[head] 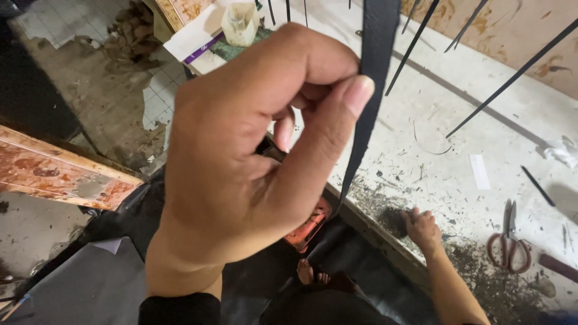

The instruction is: Applying edge paint to long leather strips using a manual applicator and hanging them on a drying rack with clips.

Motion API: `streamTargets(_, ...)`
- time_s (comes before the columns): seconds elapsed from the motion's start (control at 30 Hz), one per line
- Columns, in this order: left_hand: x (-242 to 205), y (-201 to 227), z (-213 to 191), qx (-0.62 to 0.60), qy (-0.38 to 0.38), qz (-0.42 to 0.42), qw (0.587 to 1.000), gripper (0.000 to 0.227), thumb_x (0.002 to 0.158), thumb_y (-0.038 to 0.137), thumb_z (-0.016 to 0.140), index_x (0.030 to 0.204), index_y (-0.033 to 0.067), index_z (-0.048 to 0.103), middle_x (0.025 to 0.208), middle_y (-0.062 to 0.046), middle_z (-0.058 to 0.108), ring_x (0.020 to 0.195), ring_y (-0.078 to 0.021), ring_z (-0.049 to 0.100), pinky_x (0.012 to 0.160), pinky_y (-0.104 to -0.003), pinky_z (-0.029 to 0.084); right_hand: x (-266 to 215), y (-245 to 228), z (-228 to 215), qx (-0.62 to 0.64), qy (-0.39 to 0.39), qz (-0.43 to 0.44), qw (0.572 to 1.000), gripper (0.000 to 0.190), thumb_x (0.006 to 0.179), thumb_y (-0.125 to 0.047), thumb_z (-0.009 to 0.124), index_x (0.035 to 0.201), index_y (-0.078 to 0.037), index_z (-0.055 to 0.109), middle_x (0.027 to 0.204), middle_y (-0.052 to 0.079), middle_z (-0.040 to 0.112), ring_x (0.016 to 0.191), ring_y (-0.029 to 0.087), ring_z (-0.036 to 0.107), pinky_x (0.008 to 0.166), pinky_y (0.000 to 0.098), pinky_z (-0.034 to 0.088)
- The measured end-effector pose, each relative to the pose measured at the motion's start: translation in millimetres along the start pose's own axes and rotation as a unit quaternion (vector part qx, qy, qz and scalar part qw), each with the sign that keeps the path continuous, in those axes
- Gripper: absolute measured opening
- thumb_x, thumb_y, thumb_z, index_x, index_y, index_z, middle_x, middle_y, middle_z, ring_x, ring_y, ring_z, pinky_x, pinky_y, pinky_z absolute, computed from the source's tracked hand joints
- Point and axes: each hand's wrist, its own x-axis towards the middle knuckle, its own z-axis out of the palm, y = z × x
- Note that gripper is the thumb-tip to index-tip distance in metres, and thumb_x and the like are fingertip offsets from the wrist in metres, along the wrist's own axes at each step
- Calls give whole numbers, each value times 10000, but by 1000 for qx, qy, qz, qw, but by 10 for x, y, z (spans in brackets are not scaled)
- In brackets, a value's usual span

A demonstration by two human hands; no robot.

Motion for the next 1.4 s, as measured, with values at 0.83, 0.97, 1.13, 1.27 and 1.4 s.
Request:
streamTargets(0.83,554,386,41,105,95,32,989,151,1098,-34,541,952,3,537,811,-60,510,655,-164,392,624,-298,355,125,70,170,3,-37,-32,999,637,1024,-580,449,1488,-145,410,1454,239,466,1300,381,563,979,500,643)
streamTargets(0.97,559,307,20,112,100,37,988,161,1098,-46,546,944,-1,534,802,-63,507,652,-163,394,620,-296,355,81,65,143,-4,-36,-27,999,619,1042,-562,401,1517,-167,372,1591,262,336,1395,390,485,1034,491,626)
streamTargets(1.13,475,259,66,102,104,37,989,172,1097,-59,551,936,-4,532,794,-66,505,648,-162,395,616,-294,354,-290,-166,-375,108,-1,-37,993,641,1043,-606,341,986,-73,693,1034,158,761,815,285,795,685,380,661)
streamTargets(1.27,515,224,136,104,107,33,988,183,1097,-71,556,928,-8,530,786,-69,502,644,-161,397,612,-292,354,-1057,-930,-1250,277,340,-302,846,403,971,-388,610,1120,-28,710,1107,158,719,886,263,721,727,370,615)
streamTargets(1.4,459,219,162,103,102,28,989,194,1097,-84,561,920,-12,528,778,-72,499,640,-160,399,607,-290,353,-1637,-1405,-1860,256,538,-579,557,973,946,-224,779,1676,-229,136,926,98,654,799,197,624,692,292,515)
